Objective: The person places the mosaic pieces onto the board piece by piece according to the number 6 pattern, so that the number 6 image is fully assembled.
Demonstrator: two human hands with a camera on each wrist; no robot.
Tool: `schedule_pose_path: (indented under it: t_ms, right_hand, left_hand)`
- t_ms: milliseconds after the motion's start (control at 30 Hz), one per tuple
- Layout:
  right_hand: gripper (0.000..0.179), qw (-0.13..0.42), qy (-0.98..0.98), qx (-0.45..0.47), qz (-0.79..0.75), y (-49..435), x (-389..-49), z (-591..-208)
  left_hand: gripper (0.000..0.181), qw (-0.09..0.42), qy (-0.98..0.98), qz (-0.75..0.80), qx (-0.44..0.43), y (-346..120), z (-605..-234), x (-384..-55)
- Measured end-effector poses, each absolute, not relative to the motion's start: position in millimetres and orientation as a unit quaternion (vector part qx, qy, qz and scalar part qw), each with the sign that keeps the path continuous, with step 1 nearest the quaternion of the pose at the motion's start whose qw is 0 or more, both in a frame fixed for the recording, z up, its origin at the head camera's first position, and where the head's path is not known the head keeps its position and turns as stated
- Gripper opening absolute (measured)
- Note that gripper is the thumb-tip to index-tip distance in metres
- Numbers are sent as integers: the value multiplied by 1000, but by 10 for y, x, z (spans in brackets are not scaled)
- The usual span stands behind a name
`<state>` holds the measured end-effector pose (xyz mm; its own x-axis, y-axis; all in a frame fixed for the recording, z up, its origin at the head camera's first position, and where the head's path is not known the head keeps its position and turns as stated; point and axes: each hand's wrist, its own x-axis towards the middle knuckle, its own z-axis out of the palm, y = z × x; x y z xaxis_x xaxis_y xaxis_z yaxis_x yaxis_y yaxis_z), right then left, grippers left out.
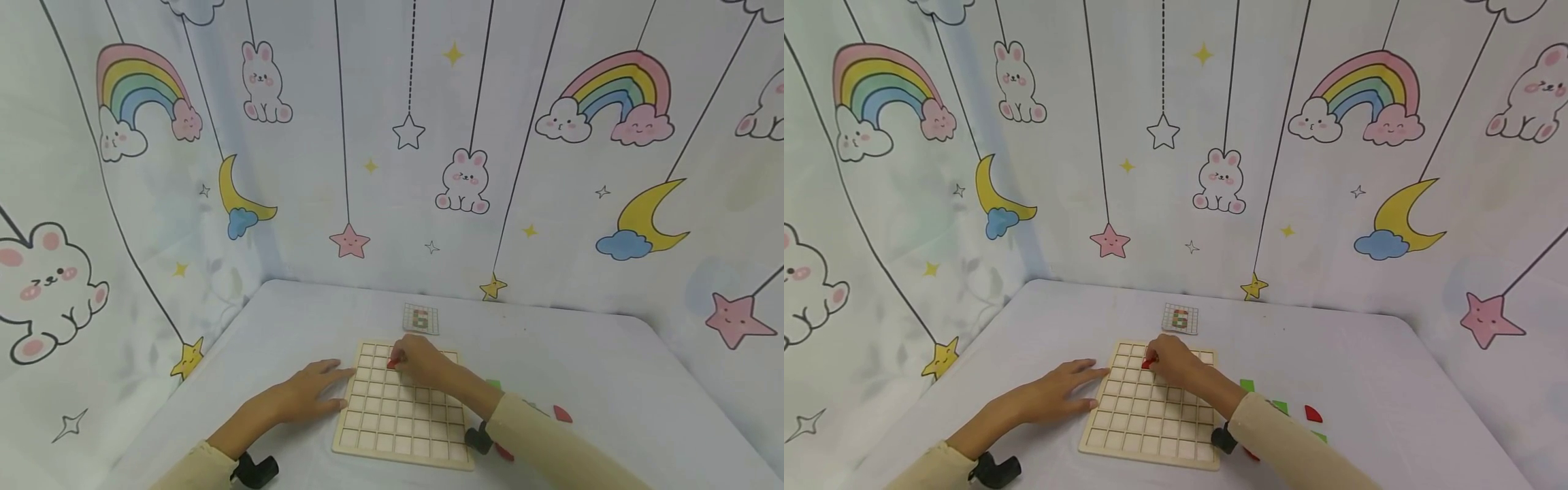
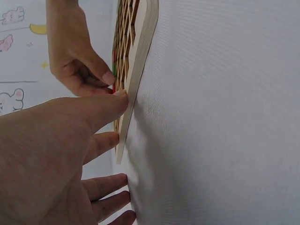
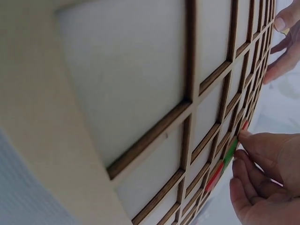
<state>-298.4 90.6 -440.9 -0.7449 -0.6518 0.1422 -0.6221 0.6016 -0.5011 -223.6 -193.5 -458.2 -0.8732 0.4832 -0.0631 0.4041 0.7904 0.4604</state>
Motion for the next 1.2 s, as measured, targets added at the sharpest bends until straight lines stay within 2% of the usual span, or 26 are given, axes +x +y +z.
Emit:
schedule_pose_path:
  t_ms: [300, 667, 833, 1200]
  right_hand:
    - [4, 17, 884, -381, -268, 971, -2958, -4402]
    - [8, 39, 898, -347, -267, 1095, -2972, -4325]
    - [9, 37, 906, -317, -278, 1355, -2916, -4224]
    - [21, 30, 940, -192, -279, 2238, -2763, -4286]
  left_hand:
    - [65, 95, 944, 218, 230, -1932, -4575, -2243]
    - [64, 97, 945, 219, 223, -1918, -4517, -2221]
    - [64, 91, 945, 220, 225, -1924, -4532, -2219]
    - [64, 98, 945, 225, 217, -1907, -4518, -2194]
